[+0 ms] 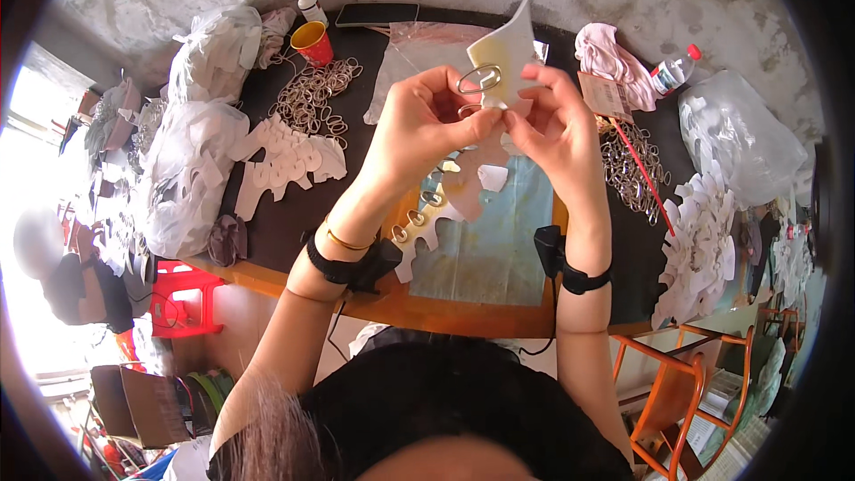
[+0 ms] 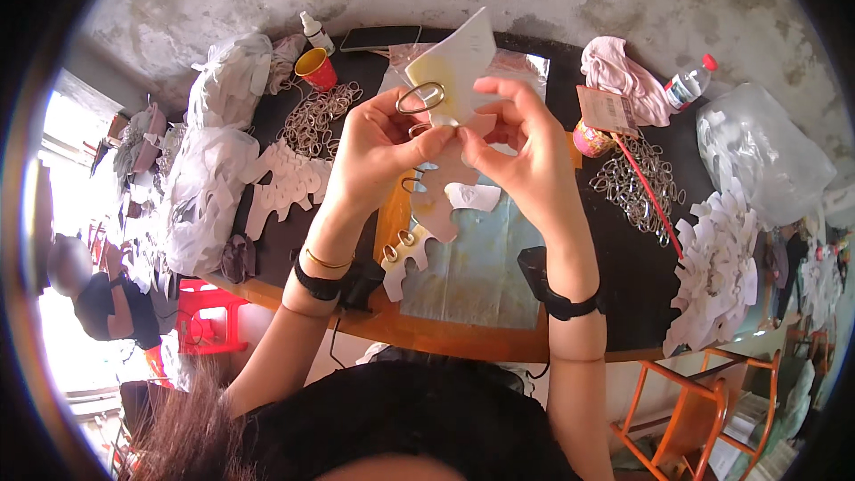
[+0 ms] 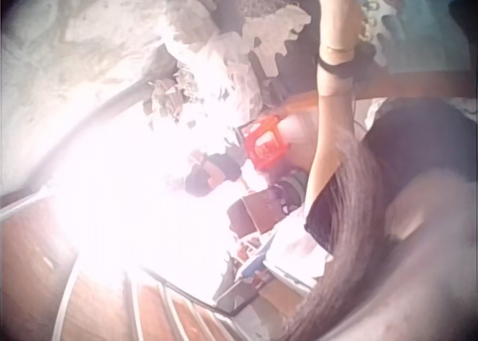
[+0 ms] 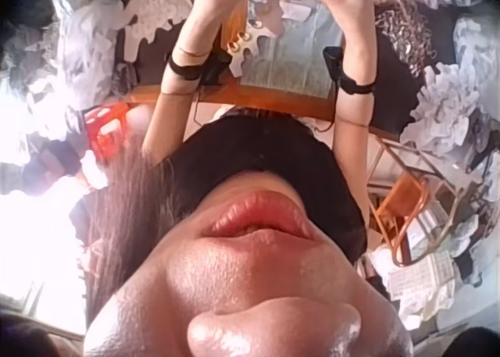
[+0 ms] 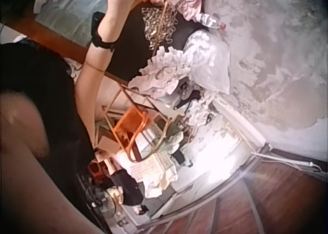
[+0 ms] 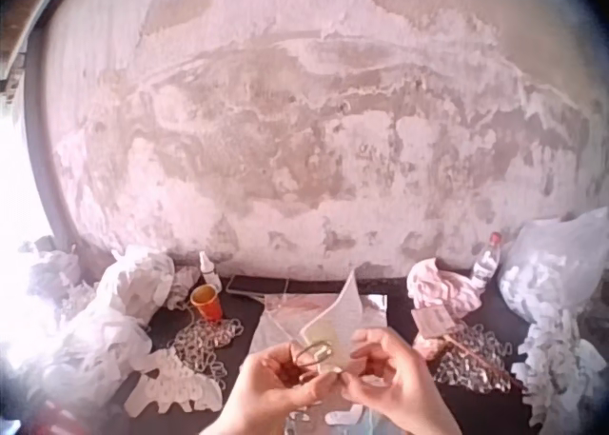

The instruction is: The recorder is manually attaching metal rings to white shoe upper components and applying markings with a tool.

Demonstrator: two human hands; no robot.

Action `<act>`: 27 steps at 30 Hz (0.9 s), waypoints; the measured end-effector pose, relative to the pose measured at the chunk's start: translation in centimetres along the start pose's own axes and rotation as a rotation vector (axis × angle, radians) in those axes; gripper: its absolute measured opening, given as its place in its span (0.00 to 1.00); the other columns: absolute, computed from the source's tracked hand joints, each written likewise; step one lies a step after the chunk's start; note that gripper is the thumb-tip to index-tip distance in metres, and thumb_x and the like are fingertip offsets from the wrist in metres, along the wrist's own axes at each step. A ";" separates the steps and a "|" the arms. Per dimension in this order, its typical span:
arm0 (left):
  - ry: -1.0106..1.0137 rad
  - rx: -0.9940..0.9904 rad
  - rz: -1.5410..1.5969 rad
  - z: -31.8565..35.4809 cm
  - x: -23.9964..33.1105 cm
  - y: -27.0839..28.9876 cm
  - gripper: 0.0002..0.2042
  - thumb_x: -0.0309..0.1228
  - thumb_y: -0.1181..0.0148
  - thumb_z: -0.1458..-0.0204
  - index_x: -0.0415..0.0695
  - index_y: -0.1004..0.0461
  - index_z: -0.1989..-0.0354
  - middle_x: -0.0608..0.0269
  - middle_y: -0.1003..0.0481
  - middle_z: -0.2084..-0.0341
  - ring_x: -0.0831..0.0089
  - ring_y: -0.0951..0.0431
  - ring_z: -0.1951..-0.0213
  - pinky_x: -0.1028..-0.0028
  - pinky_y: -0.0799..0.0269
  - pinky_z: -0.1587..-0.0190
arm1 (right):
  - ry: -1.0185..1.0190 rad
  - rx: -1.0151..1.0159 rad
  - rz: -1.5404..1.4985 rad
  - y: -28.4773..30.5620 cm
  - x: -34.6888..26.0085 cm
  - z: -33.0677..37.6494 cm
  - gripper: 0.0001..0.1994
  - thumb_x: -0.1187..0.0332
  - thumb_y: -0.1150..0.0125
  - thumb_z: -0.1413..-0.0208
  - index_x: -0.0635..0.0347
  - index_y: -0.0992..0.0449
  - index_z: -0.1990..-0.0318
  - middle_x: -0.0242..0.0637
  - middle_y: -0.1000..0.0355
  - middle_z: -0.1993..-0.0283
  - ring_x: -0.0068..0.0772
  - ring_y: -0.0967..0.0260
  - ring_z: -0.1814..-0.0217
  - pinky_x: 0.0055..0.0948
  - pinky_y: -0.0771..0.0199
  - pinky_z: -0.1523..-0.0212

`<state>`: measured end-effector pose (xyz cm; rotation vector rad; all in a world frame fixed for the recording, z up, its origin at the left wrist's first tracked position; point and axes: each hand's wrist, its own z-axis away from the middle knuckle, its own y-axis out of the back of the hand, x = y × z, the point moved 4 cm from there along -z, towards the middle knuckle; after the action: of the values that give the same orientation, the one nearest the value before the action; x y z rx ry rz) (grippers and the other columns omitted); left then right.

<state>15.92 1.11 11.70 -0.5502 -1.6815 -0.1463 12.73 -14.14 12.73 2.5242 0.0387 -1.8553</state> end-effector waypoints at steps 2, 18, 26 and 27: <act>-0.006 0.016 -0.023 -0.1 -0.2 0.0 0.08 0.22 0.37 0.54 0.36 0.28 0.66 0.66 0.25 0.70 0.82 0.25 0.68 0.81 0.28 0.62 | 0.074 0.009 0.029 0.2 0.8 0.0 0.10 0.77 0.40 0.52 0.64 0.30 0.60 0.29 0.29 0.71 0.13 0.34 0.71 0.16 0.33 0.69; 0.349 -0.177 0.466 -0.9 -2.6 -0.9 0.10 0.32 0.41 0.48 0.40 0.28 0.61 0.70 0.25 0.69 0.85 0.28 0.70 0.84 0.31 0.68 | -0.017 0.022 -0.014 0.1 2.4 -0.5 0.08 0.67 0.40 0.48 0.65 0.27 0.67 0.27 0.32 0.77 0.12 0.38 0.81 0.15 0.34 0.80; 0.080 0.028 0.223 -0.7 -1.1 1.1 0.09 0.23 0.37 0.54 0.40 0.27 0.63 0.67 0.24 0.72 0.84 0.26 0.70 0.84 0.31 0.67 | -0.003 0.176 0.073 1.1 0.3 -0.6 0.09 0.68 0.41 0.46 0.64 0.26 0.61 0.26 0.31 0.74 0.13 0.36 0.74 0.15 0.35 0.77; 0.022 0.058 0.175 -0.9 -1.1 1.2 0.10 0.22 0.37 0.54 0.39 0.27 0.63 0.66 0.24 0.71 0.83 0.26 0.70 0.84 0.31 0.66 | 0.125 0.302 0.208 1.5 -0.2 -0.2 0.06 0.72 0.39 0.49 0.62 0.25 0.63 0.26 0.31 0.72 0.13 0.37 0.74 0.15 0.37 0.78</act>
<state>17.32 1.51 10.53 -0.6465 -1.6035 0.0235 12.91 -15.64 13.00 2.7028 -0.5212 -1.7353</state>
